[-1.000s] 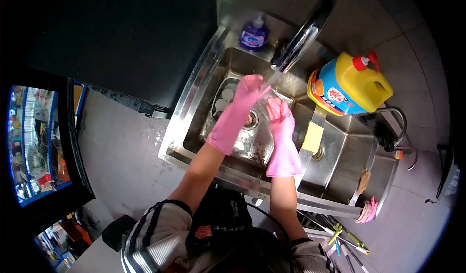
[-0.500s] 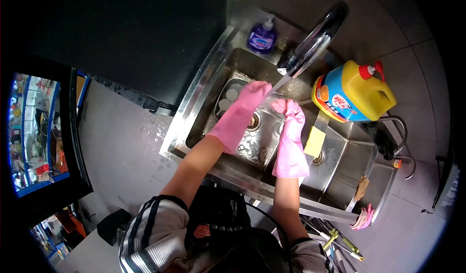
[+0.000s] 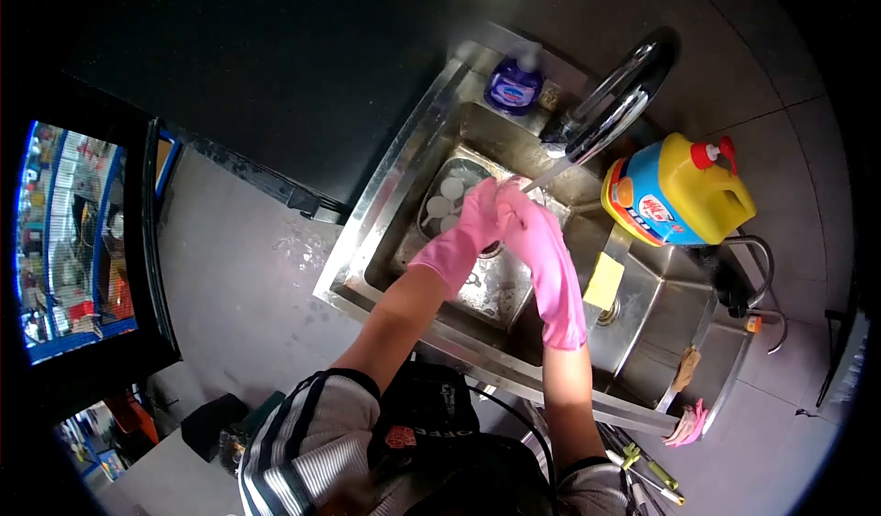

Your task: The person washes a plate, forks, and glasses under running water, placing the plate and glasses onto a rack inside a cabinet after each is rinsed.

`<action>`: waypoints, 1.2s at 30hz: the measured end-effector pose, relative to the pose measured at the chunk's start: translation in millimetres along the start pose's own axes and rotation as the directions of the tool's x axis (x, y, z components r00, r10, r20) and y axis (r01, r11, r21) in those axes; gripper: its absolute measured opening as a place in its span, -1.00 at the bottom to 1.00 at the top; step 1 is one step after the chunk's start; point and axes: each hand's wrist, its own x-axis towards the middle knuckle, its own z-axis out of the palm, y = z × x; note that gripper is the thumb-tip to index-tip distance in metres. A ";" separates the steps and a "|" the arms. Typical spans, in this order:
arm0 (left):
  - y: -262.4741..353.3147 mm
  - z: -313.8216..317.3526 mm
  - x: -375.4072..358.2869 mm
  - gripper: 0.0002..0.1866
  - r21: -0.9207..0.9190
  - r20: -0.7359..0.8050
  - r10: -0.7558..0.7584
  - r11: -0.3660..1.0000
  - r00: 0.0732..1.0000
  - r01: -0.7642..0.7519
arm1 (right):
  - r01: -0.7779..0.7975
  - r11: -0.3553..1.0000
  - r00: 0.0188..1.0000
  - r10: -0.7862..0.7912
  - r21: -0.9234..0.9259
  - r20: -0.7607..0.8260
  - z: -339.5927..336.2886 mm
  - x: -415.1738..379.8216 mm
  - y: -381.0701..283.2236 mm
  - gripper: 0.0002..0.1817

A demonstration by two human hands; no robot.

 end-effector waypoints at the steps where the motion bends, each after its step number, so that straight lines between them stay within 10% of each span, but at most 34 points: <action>1: 17.3 25.6 -12.4 -0.59 -0.289 0.028 -0.145 0.946 0.989 0.147 | -0.092 0.988 0.996 0.089 0.122 0.026 2.1 12.0 9.4 -0.72; 4: 26.9 6.2 2.9 -0.60 -0.301 -0.041 -0.277 0.920 0.960 0.252 | -0.141 0.990 0.980 0.140 -0.004 0.144 16.8 54.7 34.7 -0.70; 7: 30.1 27.9 -5.4 -0.62 -0.352 -0.351 -0.180 0.935 0.919 0.048 | 0.013 0.976 0.978 0.033 -0.218 0.208 56.0 91.3 68.8 -0.68; 9: 26.6 25.5 -2.3 -0.63 -0.366 -0.346 -0.117 0.931 0.931 -0.019 | 0.226 0.916 0.974 -0.214 -0.330 0.072 76.9 83.4 69.0 -0.66; 12: 23.5 21.9 0.5 -0.64 -0.423 -0.285 -0.110 0.906 0.952 -0.023 | 0.275 0.664 0.952 -0.084 -0.696 0.296 53.9 67.9 21.4 -0.62; 17: 15.5 25.3 5.6 -0.65 -0.471 -0.276 -0.111 0.881 0.955 -0.034 | 0.243 0.750 0.927 0.007 -0.616 0.375 66.4 125.1 56.6 -0.60; 20: 22.6 39.0 9.8 -0.66 -0.285 -0.465 -0.039 0.952 0.885 -0.108 | 0.178 0.812 0.944 0.019 -0.556 0.330 66.8 122.4 73.9 -0.58; 22: -0.1 14.9 12.0 -0.59 0.256 -0.277 0.444 0.889 0.852 -0.380 | 0.324 0.635 0.923 -0.048 -0.701 0.383 37.3 100.3 21.0 -0.61; 23: 16.7 35.1 4.5 -0.57 0.044 -0.319 0.304 0.951 0.897 -0.307 | 0.082 0.916 0.966 0.024 -0.393 0.259 28.9 92.5 1.8 -0.65; 27: 36.2 23.8 12.5 -0.54 -0.365 -0.289 -0.058 0.929 0.956 -0.054 | 0.345 0.672 0.918 -0.097 -0.655 0.385 57.7 122.7 30.4 -0.63; 30: 48.1 19.2 22.4 -0.52 -0.305 -0.396 -0.197 0.949 0.897 0.074 | 0.333 0.730 0.886 -0.026 -0.597 0.462 49.8 118.0 13.7 -0.64; 31: 66.2 67.7 -1.9 -0.47 -0.207 -0.639 -0.159 0.978 0.753 0.030 | 0.336 0.766 0.893 -0.075 -0.548 0.444 58.5 127.0 30.0 -0.67; 36: 34.2 -2.2 40.9 -0.51 -0.224 -0.476 -0.130 0.974 0.870 0.023 | 0.245 0.885 0.922 -0.088 -0.395 0.376 56.4 124.1 47.8 -0.69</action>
